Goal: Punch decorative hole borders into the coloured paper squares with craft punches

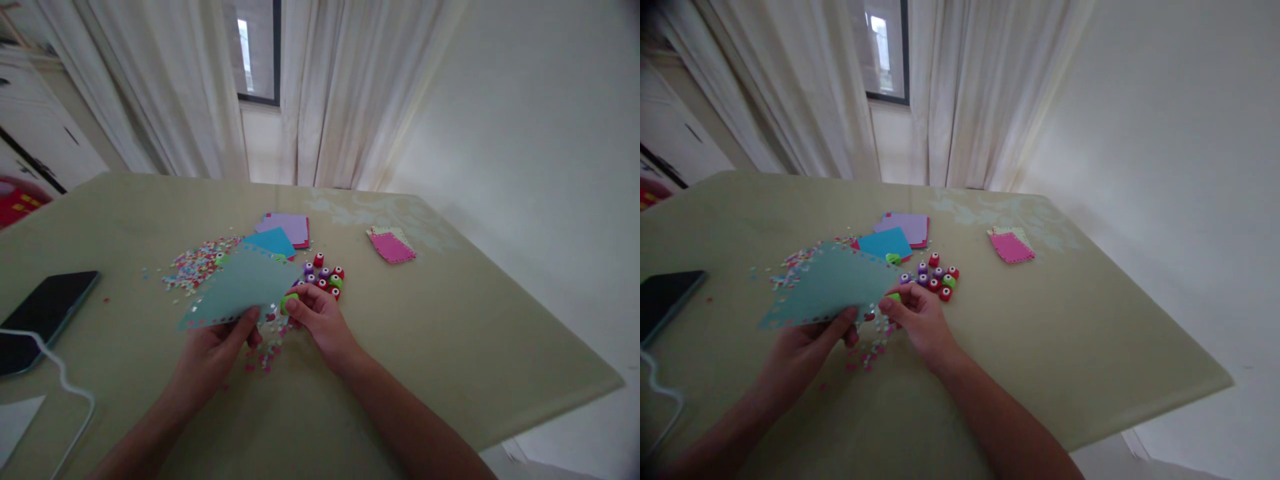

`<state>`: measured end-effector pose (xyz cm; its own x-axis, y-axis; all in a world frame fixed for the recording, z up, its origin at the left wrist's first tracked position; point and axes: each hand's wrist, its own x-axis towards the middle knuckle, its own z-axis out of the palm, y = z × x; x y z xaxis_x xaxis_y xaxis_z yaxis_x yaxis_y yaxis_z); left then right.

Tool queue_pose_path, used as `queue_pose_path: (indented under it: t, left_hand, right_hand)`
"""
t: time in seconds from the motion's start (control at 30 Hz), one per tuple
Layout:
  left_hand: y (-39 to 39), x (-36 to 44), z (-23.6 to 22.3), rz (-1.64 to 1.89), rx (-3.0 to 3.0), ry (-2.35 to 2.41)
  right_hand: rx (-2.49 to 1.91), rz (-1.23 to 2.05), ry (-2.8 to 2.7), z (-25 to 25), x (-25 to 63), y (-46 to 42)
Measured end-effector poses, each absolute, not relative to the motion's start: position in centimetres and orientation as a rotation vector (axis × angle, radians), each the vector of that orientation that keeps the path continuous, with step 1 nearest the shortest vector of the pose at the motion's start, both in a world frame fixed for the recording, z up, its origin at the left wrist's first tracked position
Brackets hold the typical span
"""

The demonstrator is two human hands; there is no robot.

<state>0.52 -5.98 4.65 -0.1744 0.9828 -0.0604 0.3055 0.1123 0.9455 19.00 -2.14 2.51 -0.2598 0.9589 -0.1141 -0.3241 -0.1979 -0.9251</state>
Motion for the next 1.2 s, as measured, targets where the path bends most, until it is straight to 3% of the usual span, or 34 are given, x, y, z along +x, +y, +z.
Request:
queue_pose_path:
  t: [0.37,1.2]
  left_hand:
    - [-6.4,0.2,2.7,0.899,1.360,1.625]
    - [-6.1,1.0,3.2,1.022,1.376,1.569]
  right_hand:
    - [-0.927,1.657,-0.907,2.4,18.9,-2.2]
    - [-0.990,1.635,-1.164,3.4,19.3,-2.5]
